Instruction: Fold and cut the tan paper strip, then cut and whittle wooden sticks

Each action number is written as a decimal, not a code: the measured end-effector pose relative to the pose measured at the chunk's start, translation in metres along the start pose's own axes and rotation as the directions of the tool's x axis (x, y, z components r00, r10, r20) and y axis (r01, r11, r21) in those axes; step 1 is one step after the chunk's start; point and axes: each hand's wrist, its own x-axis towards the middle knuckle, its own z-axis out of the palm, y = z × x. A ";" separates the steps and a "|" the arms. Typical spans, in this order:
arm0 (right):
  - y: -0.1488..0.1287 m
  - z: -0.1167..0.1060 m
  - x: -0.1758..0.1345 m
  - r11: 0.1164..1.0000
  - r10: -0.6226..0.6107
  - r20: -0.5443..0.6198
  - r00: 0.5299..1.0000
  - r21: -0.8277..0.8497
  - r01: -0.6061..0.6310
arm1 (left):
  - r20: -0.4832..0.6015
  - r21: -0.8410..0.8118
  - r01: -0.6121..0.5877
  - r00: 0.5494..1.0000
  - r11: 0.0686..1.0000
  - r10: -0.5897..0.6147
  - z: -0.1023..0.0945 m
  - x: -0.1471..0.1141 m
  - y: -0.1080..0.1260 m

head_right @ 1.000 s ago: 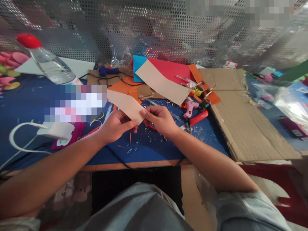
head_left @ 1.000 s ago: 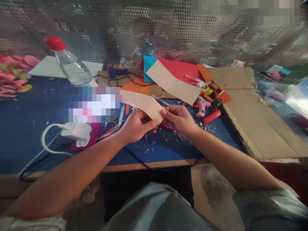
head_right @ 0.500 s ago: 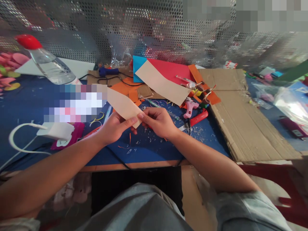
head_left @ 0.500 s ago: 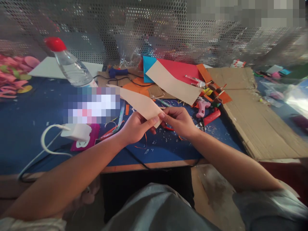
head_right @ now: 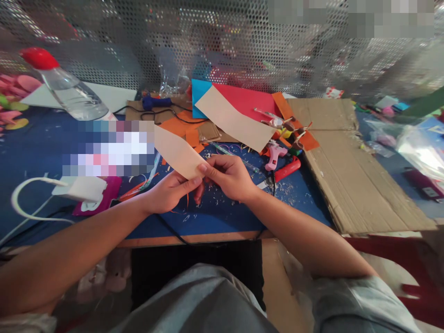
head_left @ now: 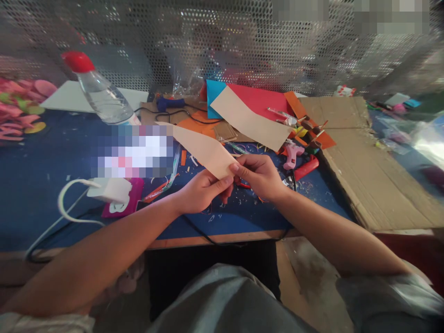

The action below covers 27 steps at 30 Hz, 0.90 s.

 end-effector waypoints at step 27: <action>0.004 -0.001 -0.002 0.996 -0.041 0.016 0.999 0.081 0.039 | 0.201 0.299 0.017 0.976 0.954 -0.081 0.001 -0.005 0.010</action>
